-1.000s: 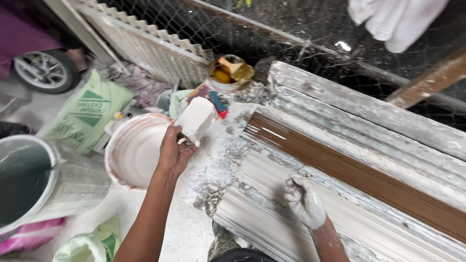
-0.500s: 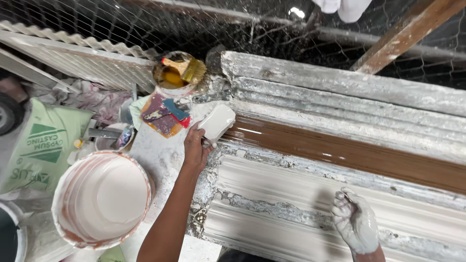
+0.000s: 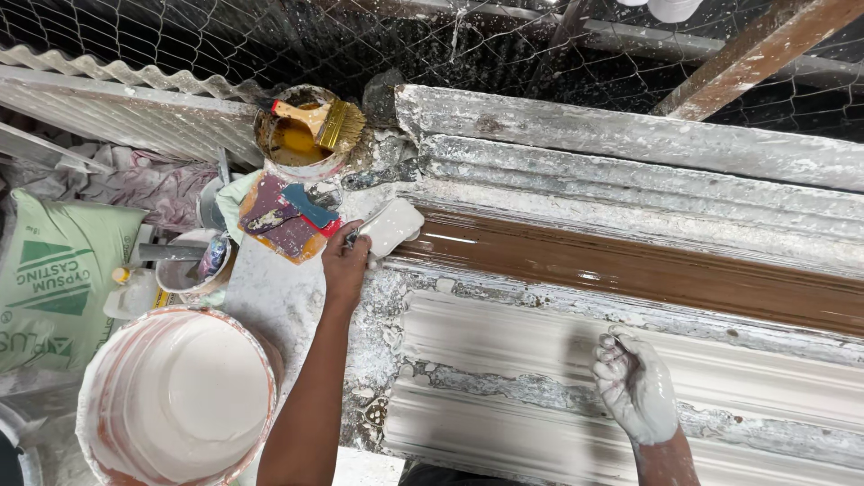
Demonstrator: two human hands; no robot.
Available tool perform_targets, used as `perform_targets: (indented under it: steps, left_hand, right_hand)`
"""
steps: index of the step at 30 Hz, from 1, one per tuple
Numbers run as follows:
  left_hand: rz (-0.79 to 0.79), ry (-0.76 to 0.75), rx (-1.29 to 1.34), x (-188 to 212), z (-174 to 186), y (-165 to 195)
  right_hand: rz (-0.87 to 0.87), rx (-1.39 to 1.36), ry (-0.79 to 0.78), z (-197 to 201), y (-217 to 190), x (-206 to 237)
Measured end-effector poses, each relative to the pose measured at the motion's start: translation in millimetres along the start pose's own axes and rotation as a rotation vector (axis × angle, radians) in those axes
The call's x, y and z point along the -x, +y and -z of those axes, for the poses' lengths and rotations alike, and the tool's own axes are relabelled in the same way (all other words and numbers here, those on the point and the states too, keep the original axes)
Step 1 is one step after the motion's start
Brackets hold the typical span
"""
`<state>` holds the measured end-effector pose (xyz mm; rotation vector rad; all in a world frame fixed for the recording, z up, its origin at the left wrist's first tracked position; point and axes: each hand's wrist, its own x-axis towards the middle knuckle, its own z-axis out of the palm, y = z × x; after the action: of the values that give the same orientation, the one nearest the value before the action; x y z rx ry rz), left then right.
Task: The person scoops gypsum casting powder by hand from a bag into a plastic bowl, adds water, and mixes a plaster slurry with their hand. They then take handfuls of the mixed plaster and spread it by hand over decorative molding pieces, smoothing it across the surfaces.
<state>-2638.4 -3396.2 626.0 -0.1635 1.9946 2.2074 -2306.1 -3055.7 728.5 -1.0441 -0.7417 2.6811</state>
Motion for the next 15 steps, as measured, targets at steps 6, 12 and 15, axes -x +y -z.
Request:
perform_targets:
  steps: [6, 12, 15]
  left_hand:
    - [-0.207, -0.03, -0.322, 6.0, -17.9, 13.3]
    - [-0.331, -0.131, -0.499, 29.8, -82.9, 17.9]
    - [-0.324, -0.193, -0.514, 48.9, -134.2, 11.0]
  right_hand:
    - [0.079, -0.107, 0.015, 9.5, -13.7, 4.1]
    - [0.108, -0.125, -0.014, 46.8, -43.6, 18.2]
    - [0.145, -0.153, 0.036, 75.2, -67.3, 30.3]
